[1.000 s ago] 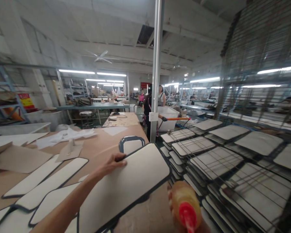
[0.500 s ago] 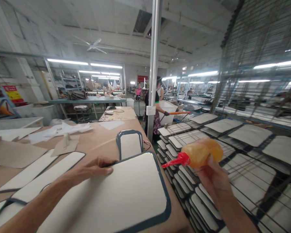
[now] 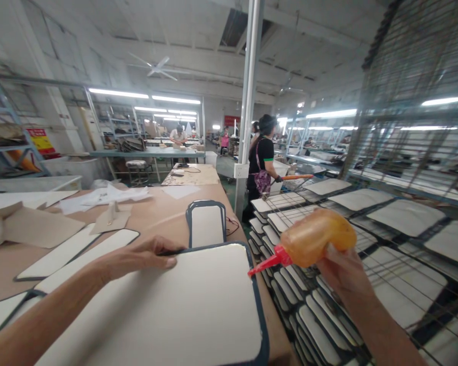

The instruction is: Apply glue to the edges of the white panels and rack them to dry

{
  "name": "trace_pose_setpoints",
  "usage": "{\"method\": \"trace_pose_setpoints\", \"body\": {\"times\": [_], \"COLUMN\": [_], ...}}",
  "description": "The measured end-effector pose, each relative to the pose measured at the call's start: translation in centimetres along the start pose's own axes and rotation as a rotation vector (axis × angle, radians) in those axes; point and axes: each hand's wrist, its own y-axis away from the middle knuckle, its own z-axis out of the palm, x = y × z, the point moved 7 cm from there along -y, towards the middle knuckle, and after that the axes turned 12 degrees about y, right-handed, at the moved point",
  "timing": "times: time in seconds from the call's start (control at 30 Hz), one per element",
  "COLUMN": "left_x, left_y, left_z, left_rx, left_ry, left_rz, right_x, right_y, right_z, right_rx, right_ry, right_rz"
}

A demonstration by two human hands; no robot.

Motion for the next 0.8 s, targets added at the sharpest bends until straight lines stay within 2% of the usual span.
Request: {"method": "trace_pose_setpoints", "body": {"times": [0.1,0.27,0.4,0.53,0.67,0.8], "left_x": [0.5,-0.2,-1.4,-1.7,-1.9,-2.5], "left_y": [0.1,0.0,-0.2,-0.1,0.1,0.3], "left_z": [0.6,-0.5,-1.7,-2.0,-1.9,-2.5], "left_rx": [-0.130,-0.114,-0.066,-0.050,-0.077,-0.060], "left_ry": [-0.086,-0.108,-0.070,-0.035,0.029,0.092], "left_rz": [-0.035,-0.018,-0.024,-0.026,-0.037,-0.045], "right_x": [-0.3,-0.6,0.1,0.7,0.2,-0.3], "right_y": [0.4,0.8,1.1,1.7,2.7,3.8], "right_z": [0.3,0.2,-0.6,-0.9,-0.5,0.5], "right_rx": [-0.051,-0.032,-0.013,-0.014,0.022,0.064], "right_ry": [0.013,0.033,0.006,0.035,0.055,0.058], "right_rz": [0.012,0.008,0.003,0.042,0.037,0.086]}}
